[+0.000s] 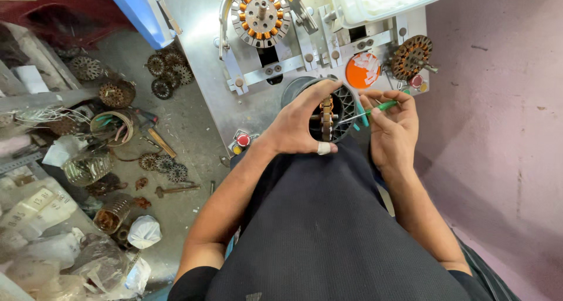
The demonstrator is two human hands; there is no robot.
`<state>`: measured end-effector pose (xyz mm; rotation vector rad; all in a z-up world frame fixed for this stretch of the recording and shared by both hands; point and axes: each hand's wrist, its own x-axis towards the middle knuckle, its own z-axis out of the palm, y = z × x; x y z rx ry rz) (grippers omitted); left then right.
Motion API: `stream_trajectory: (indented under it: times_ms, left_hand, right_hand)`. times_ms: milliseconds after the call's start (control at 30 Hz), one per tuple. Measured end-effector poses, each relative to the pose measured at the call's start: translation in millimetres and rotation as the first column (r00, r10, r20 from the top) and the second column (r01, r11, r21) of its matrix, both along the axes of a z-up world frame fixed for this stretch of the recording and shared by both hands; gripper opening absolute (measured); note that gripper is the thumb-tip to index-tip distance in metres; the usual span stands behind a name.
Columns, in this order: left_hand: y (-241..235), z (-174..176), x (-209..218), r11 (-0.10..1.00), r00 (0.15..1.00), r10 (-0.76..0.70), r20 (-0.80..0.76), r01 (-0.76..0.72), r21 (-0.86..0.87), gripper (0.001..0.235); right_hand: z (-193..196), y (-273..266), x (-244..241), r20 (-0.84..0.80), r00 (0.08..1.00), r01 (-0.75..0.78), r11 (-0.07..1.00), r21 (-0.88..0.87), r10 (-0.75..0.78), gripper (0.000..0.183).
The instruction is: The person manually assembles fan motor components using a specialized winding machine. They place copper wire coils and metal stator parts onto the machine, use a small tool for precision adjustments, and manually connect electrical leads.
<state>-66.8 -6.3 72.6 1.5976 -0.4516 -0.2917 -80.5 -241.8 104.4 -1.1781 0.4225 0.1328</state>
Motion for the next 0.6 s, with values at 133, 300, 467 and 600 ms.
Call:
stream_trajectory:
  times_ms: [133,300,467,600]
  left_hand:
    - [-10,2,-12,0.99,0.969,0.103,0.224,-0.121,0.069,0.113]
    - [-13,-3,-21,0.992,0.971,0.074,0.227,-0.095,0.084,0.11]
    - [3,-6,-9,0.991,1.0,-0.014,-0.012,0.012,-0.136,0.08]
    - [3,-16,0,0.92,0.971,-0.146,-0.189,0.063,-0.386,0.062]
  right_hand:
    - [13,7,-20,0.045,0.996,0.076,0.997,0.005,-0.076,0.029]
    - [18,25,-49,0.321,0.94,0.022,0.922,-0.387,0.112,0.048]
    - [6,32,-56,0.577,0.749,0.162,0.756,-0.635,0.324,0.058]
    - [-5,30,-51,0.658,0.61,0.234,0.693,-0.682,0.442,0.054]
